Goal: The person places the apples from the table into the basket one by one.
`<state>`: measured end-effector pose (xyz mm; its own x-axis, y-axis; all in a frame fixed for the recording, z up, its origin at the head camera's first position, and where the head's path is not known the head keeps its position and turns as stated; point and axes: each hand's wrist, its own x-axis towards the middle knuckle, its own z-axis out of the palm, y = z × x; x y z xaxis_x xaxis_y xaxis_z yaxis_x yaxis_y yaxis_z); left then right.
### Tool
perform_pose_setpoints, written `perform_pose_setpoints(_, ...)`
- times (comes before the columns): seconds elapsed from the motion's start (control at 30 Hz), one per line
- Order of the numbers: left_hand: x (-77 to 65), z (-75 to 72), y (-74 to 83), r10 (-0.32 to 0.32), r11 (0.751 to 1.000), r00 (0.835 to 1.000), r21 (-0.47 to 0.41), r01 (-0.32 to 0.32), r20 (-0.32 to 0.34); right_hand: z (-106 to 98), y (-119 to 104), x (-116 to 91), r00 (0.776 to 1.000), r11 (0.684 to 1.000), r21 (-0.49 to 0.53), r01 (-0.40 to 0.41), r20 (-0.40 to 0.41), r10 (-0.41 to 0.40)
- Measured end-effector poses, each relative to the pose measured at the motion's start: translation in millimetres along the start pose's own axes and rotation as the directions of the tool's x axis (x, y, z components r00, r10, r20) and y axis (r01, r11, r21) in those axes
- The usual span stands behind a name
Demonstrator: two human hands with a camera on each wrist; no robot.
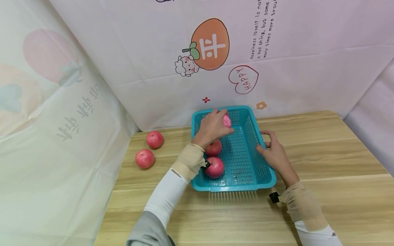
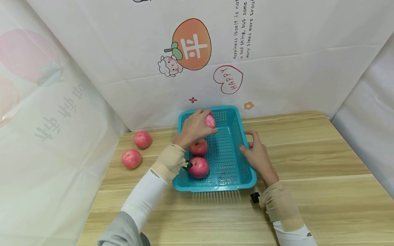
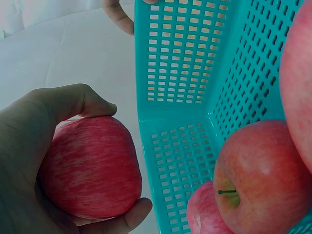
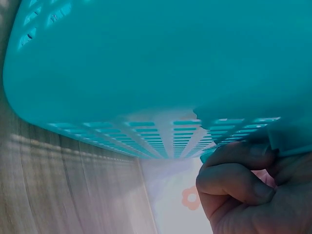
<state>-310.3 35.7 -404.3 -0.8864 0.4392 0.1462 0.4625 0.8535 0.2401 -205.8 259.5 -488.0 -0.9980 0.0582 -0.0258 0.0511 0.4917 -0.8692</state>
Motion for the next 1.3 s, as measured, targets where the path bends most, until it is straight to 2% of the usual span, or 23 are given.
perform_pose_setpoints(0.23,9.0,3.0,5.8,-0.028,1.000,1.000,-0.009,0.028,0.007,-1,0,-1,1.000,1.000,-0.003,0.006,0.001,-0.006)
perform_pose_setpoints(0.53,22.8,9.9,11.2,-0.026,1.000,1.000,0.000,0.026,0.017,-1,1,0,1.000,1.000,0.005,0.004,-0.002,-0.004)
perform_pose_setpoints(1.07,35.7,25.5,15.9,-0.047,0.999,0.999,0.029,0.046,0.020,-2,1,1,1.000,1.000,0.017,0.005,0.012,-0.005)
perform_pose_setpoints(1.3,39.2,29.3,18.5,-0.070,0.998,0.997,0.008,0.069,0.038,-2,0,1,1.000,1.000,0.010,-0.001,0.011,0.001)
